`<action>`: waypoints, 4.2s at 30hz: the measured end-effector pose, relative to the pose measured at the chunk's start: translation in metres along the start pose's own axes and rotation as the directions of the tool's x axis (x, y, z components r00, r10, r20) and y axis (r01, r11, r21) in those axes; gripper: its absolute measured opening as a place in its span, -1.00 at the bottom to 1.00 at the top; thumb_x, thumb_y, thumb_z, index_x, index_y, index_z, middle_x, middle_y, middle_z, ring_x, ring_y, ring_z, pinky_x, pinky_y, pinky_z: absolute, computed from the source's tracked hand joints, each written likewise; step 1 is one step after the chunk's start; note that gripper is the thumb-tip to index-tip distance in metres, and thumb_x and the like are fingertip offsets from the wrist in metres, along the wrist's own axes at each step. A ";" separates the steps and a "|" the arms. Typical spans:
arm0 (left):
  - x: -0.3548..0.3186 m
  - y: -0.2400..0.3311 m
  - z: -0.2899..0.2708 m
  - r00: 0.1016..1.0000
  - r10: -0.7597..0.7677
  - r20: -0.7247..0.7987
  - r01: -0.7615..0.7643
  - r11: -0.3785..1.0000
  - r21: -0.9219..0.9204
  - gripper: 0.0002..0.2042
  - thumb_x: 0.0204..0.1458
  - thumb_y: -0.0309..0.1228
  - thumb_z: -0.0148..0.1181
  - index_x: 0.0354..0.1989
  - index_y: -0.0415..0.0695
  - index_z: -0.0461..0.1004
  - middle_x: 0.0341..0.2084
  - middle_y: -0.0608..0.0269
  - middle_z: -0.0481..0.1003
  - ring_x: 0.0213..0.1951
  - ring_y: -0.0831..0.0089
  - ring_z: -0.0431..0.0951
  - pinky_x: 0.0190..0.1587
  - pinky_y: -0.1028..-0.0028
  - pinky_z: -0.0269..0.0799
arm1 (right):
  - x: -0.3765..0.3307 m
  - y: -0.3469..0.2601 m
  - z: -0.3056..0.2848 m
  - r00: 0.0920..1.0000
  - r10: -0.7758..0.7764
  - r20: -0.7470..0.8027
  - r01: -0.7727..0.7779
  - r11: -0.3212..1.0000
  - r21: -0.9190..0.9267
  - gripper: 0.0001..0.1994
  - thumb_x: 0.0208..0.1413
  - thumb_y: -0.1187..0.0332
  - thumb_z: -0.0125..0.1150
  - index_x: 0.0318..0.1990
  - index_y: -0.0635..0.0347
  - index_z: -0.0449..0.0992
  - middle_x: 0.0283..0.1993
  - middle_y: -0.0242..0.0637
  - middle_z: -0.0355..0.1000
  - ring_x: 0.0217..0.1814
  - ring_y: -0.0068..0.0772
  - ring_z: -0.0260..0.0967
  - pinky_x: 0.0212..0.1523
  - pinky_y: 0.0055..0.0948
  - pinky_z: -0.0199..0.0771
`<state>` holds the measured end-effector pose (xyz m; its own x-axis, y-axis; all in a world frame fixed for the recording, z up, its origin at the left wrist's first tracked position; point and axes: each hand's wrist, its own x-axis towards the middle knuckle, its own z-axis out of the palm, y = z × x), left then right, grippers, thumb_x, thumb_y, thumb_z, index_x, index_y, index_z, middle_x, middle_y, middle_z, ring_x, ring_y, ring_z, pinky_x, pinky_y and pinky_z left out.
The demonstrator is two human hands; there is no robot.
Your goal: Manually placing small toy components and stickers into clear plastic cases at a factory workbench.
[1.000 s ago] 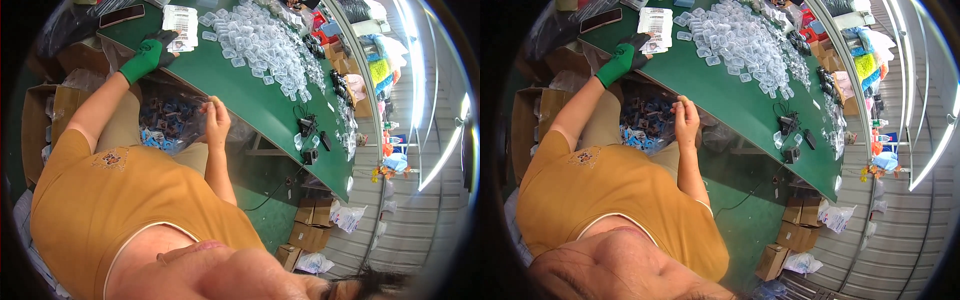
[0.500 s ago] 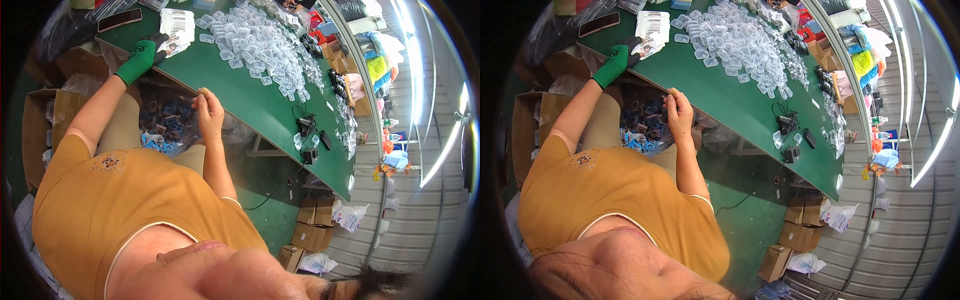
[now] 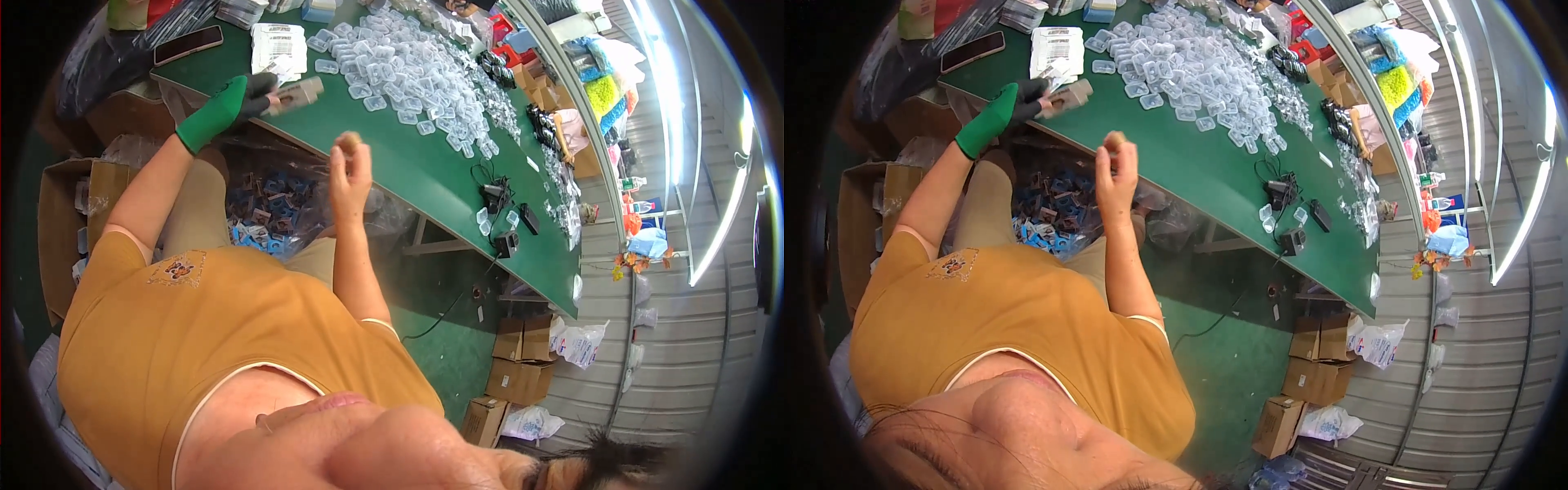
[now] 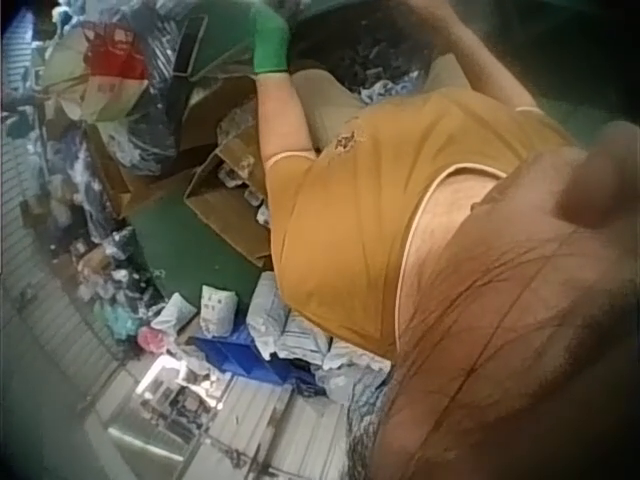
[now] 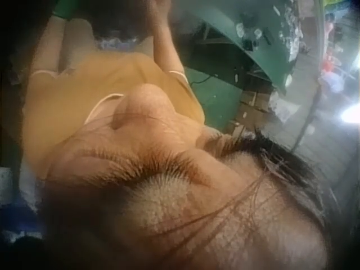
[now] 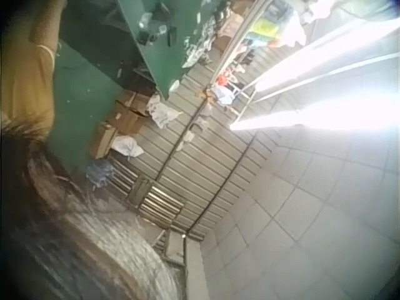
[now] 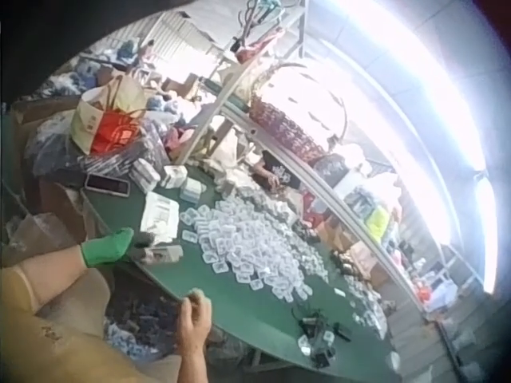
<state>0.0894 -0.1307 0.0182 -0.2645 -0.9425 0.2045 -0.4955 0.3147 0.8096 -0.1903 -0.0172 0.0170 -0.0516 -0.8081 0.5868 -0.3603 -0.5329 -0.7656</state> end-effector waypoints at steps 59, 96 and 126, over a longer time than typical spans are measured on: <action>-0.086 0.051 0.101 0.996 0.087 0.021 -0.076 0.947 -0.311 -0.38 0.00 -0.42 0.38 0.29 -0.13 0.34 -0.07 0.01 0.57 -0.06 0.29 0.59 0.02 0.33 0.51 | -0.009 -0.008 0.013 0.994 0.079 0.078 -0.061 0.977 -0.206 -0.85 0.22 0.46 0.28 -0.10 0.28 0.59 -0.11 -0.19 0.42 0.01 -0.25 0.41 0.08 -0.35 0.42; -0.098 0.054 0.083 0.942 0.332 -0.048 -0.334 0.942 -0.044 -0.30 -0.06 -0.42 0.38 0.32 -0.09 0.25 -0.09 -0.06 0.57 -0.14 -0.06 0.64 -0.13 0.20 0.58 | -0.035 -0.015 0.023 0.841 0.465 0.277 -0.534 0.627 0.568 -0.77 0.38 0.32 0.19 0.05 0.26 0.55 -0.05 -0.34 0.58 -0.13 -0.53 0.51 -0.11 -0.43 0.55; -0.096 0.074 0.063 0.974 0.127 0.187 -0.069 0.954 -0.290 0.01 -0.02 -0.47 0.31 0.61 0.09 -0.17 -0.33 0.18 0.52 -0.36 0.37 0.51 -0.17 0.38 0.50 | -0.041 -0.038 0.024 0.962 -0.241 0.130 0.268 0.926 -0.265 -0.75 0.23 0.51 0.19 0.04 0.35 0.54 -0.14 -0.13 0.52 -0.15 -0.18 0.51 -0.14 -0.34 0.49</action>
<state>0.0256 -0.0096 0.0238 -0.4756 -0.8568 0.1991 -0.2145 0.3325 0.9184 -0.1528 0.0301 0.0155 0.1581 -0.6812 0.7149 -0.5944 -0.6437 -0.4819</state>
